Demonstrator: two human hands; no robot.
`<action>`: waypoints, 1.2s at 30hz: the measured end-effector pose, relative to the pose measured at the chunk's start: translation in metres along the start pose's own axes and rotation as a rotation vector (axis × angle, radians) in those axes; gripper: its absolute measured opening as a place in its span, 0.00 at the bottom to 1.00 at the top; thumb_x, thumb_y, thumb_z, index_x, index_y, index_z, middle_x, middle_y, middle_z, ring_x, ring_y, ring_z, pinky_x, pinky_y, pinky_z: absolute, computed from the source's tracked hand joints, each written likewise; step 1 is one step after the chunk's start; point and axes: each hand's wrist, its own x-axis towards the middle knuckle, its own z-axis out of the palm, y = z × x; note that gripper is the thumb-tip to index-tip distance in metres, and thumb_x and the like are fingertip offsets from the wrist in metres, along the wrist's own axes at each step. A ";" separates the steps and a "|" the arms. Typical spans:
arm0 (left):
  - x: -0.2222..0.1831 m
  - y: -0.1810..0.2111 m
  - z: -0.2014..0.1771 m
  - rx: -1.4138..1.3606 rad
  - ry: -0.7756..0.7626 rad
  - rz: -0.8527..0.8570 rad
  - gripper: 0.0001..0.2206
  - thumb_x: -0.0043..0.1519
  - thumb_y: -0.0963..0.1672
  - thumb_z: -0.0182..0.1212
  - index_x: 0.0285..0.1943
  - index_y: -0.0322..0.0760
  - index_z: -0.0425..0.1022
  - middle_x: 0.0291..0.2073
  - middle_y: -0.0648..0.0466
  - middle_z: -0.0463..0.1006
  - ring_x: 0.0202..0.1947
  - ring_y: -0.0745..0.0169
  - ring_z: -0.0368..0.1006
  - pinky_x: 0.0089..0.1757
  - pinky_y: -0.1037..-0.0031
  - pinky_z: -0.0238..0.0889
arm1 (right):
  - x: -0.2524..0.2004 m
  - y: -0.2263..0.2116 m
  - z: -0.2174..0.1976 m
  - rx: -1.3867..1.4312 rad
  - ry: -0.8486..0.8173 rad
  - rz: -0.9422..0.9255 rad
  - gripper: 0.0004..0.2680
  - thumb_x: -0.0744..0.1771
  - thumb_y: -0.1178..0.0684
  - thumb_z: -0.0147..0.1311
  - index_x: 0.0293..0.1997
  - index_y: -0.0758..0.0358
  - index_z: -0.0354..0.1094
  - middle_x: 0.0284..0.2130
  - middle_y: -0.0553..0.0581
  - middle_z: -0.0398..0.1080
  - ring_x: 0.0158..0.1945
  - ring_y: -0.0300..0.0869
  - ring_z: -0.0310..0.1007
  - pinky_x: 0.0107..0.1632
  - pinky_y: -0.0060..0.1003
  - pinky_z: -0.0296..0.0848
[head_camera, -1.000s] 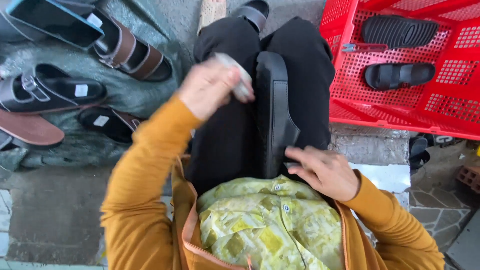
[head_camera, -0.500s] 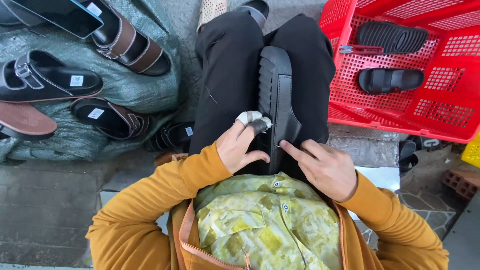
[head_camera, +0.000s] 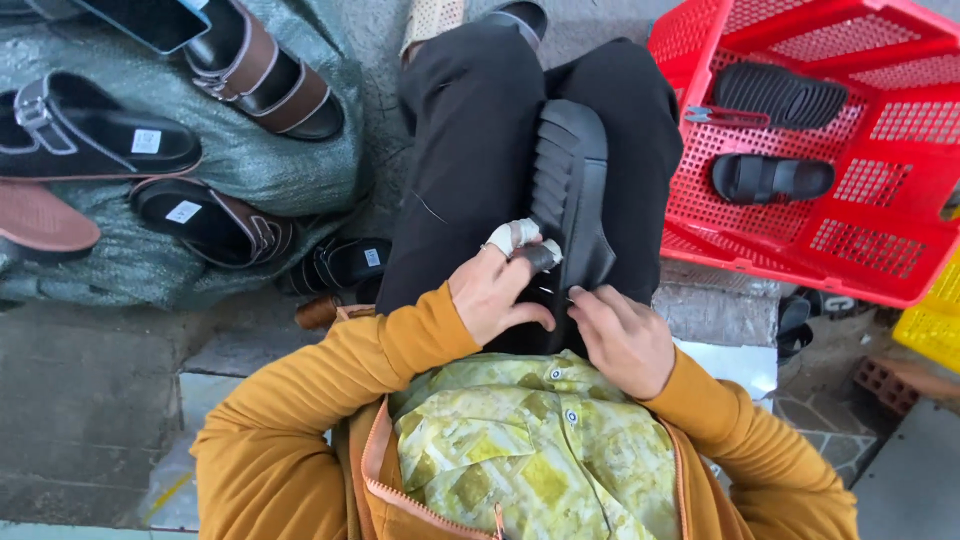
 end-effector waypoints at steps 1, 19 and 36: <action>-0.002 0.000 0.001 0.045 0.004 0.012 0.31 0.50 0.58 0.61 0.50 0.29 0.67 0.45 0.40 0.66 0.42 0.44 0.73 0.41 0.65 0.71 | -0.001 0.000 -0.004 0.074 0.012 0.044 0.09 0.64 0.54 0.52 0.48 0.54 0.69 0.28 0.47 0.65 0.22 0.42 0.69 0.24 0.34 0.70; -0.032 0.002 0.029 -0.871 -0.094 -0.629 0.19 0.53 0.39 0.64 0.52 0.26 0.65 0.24 0.49 0.73 0.16 0.62 0.73 0.17 0.78 0.65 | 0.014 0.002 -0.017 0.228 0.114 -0.030 0.09 0.61 0.58 0.60 0.43 0.62 0.75 0.27 0.53 0.72 0.20 0.43 0.70 0.22 0.33 0.69; -0.014 0.031 0.006 0.076 0.229 0.371 0.07 0.61 0.41 0.57 0.28 0.40 0.70 0.29 0.53 0.63 0.24 0.56 0.66 0.24 0.75 0.61 | -0.003 0.006 -0.054 -0.093 -0.182 0.004 0.06 0.63 0.53 0.49 0.41 0.47 0.67 0.44 0.47 0.64 0.22 0.40 0.73 0.25 0.36 0.73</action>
